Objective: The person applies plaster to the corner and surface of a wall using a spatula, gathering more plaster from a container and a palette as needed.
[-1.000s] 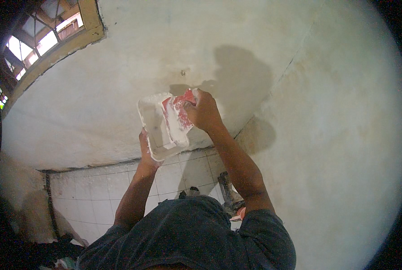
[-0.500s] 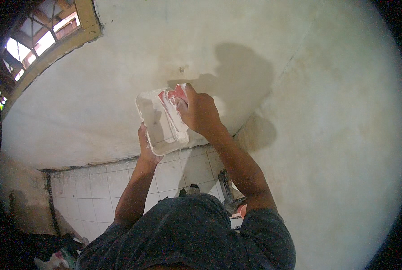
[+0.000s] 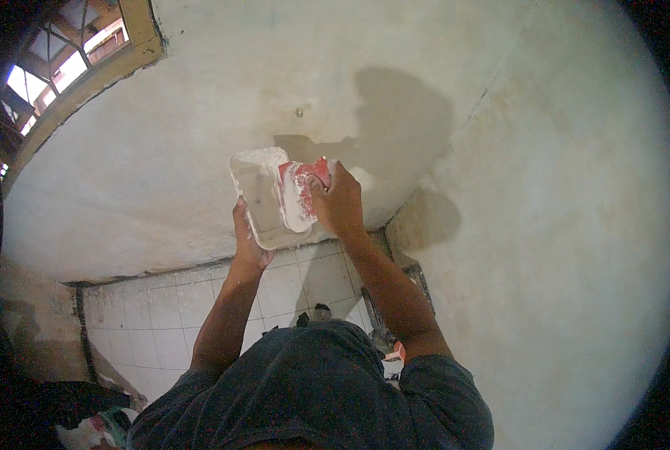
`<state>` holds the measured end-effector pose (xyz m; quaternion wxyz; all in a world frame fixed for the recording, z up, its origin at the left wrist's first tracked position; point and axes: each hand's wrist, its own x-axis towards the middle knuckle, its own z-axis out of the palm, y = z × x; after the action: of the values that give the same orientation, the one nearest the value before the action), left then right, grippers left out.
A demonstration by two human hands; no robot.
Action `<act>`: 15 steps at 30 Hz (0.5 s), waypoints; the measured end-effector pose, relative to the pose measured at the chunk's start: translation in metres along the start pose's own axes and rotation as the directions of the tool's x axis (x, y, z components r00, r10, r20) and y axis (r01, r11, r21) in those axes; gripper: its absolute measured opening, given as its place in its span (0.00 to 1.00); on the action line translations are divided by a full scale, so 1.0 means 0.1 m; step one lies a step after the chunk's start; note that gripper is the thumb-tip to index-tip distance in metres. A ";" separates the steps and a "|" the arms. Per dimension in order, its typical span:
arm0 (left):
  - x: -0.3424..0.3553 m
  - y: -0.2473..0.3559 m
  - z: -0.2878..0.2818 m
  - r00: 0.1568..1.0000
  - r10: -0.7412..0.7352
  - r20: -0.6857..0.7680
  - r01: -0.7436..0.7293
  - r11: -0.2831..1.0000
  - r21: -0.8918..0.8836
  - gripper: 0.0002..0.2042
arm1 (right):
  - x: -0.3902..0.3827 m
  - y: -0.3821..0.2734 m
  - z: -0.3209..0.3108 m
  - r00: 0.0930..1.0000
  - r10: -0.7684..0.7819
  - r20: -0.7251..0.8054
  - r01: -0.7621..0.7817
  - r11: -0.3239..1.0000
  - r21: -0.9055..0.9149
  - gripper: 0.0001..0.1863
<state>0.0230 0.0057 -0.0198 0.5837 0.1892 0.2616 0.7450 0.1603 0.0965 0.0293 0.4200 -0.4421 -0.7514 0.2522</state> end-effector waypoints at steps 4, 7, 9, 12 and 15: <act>0.03 -0.01 0.00 1.000 0.028 0.007 -0.028 0.999 -0.027 0.32 | -0.02 0.02 -0.02 0.997 0.082 0.012 -0.083 0.995 0.050 0.15; 0.07 -0.06 0.00 0.999 0.033 0.011 -0.032 0.998 -0.055 0.32 | -0.09 0.06 0.01 0.993 0.113 -0.022 -0.113 0.994 0.003 0.12; 0.09 -0.10 0.00 0.999 0.025 0.040 -0.023 0.998 -0.062 0.32 | -0.17 0.03 0.06 0.996 0.070 -0.052 -0.069 0.997 0.022 0.12; 0.06 -0.15 0.02 0.995 0.013 0.099 -0.009 0.999 -0.040 0.32 | -0.28 -0.03 0.14 0.996 0.013 -0.090 -0.004 0.995 0.105 0.12; 0.01 -0.16 0.02 0.996 0.021 0.089 -0.019 0.999 -0.028 0.32 | -0.23 -0.14 0.08 0.994 0.060 -0.090 -0.054 0.996 0.066 0.12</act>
<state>0.0366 0.0099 -0.0277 0.5898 0.2173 0.2232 0.7450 0.1528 0.0701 0.0258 0.4606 -0.4612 -0.7099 0.2670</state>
